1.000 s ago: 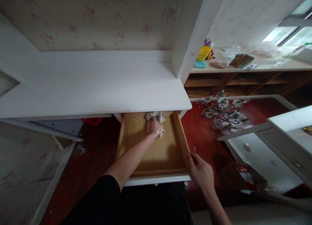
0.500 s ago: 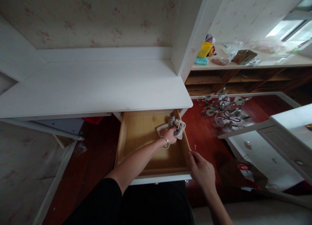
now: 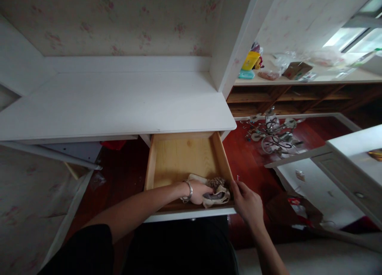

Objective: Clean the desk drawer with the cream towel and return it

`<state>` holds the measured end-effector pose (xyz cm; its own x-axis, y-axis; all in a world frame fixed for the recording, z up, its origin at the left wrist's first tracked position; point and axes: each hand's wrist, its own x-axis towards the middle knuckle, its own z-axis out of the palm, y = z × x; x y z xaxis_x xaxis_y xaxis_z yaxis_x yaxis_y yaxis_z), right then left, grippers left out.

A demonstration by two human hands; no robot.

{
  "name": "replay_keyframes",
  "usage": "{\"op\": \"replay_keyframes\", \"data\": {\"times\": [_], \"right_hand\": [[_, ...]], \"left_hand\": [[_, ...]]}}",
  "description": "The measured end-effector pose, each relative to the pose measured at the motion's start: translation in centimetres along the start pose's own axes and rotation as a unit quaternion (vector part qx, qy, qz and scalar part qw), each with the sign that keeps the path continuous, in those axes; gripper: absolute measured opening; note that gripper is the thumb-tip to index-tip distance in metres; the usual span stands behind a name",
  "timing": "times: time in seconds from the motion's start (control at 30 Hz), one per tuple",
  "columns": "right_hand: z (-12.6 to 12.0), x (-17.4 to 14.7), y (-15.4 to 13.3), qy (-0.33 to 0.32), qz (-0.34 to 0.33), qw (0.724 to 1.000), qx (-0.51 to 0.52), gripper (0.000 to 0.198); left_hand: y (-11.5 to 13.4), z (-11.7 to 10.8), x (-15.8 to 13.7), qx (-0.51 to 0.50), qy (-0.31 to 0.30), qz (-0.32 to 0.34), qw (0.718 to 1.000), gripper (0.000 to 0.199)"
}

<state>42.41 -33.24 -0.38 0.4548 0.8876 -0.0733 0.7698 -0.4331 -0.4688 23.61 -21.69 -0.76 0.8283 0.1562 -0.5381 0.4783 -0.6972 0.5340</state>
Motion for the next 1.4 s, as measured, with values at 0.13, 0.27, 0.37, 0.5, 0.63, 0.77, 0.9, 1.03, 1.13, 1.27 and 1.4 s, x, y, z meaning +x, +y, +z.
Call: {"op": "replay_keyframes", "data": {"times": [0.13,0.27,0.37,0.5,0.63,0.77,0.9,1.03,1.13,1.27,1.4], "right_hand": [[0.0,0.0,0.0,-0.003,0.007,1.0,-0.01,0.051],[0.0,0.1,0.2,-0.018,0.017,1.0,-0.011,0.05],[0.0,0.1,0.4,-0.022,0.019,1.0,-0.007,0.048],[0.1,0.0,0.4,-0.02,0.024,0.999,-0.016,0.048],[0.1,-0.1,0.3,-0.013,0.012,1.0,-0.005,0.049],[0.1,-0.2,0.2,-0.016,0.013,1.0,0.003,0.048],[-0.1,-0.2,0.0,-0.012,0.017,1.0,-0.01,0.044],[-0.2,-0.3,-0.3,-0.007,0.015,1.0,-0.021,0.045],[-0.2,-0.3,-0.3,-0.003,0.009,0.999,-0.031,0.046],[-0.1,-0.2,-0.1,-0.007,0.015,0.999,-0.028,0.045],[0.0,-0.1,0.2,-0.013,0.019,1.0,-0.016,0.046]], "left_hand": [[-2.1,0.3,-4.0,0.042,-0.004,0.003,0.999,0.047],[-4.8,0.8,-8.8,0.035,0.025,-0.046,0.998,0.034],[-6.1,1.3,-11.7,0.052,0.036,-0.065,0.996,0.026],[-6.8,2.3,-13.0,0.098,0.061,-0.124,0.986,0.02],[-8.3,1.5,-12.4,0.097,0.127,-0.188,0.969,0.022],[-11.3,-2.4,-11.5,0.135,0.14,-0.189,0.962,0.023],[-14.2,-6.5,-10.6,0.184,0.147,-0.21,0.949,0.017],[-15.2,-7.9,-9.9,0.196,0.15,-0.216,0.945,0.019],[-14.5,-7.1,-10.1,0.18,0.176,-0.2,0.947,0.028],[-12.3,-5.1,-10.9,0.111,0.288,-0.212,0.927,0.053],[-10.5,-3.3,-11.5,-0.142,0.424,-0.286,0.847,0.057]]}}
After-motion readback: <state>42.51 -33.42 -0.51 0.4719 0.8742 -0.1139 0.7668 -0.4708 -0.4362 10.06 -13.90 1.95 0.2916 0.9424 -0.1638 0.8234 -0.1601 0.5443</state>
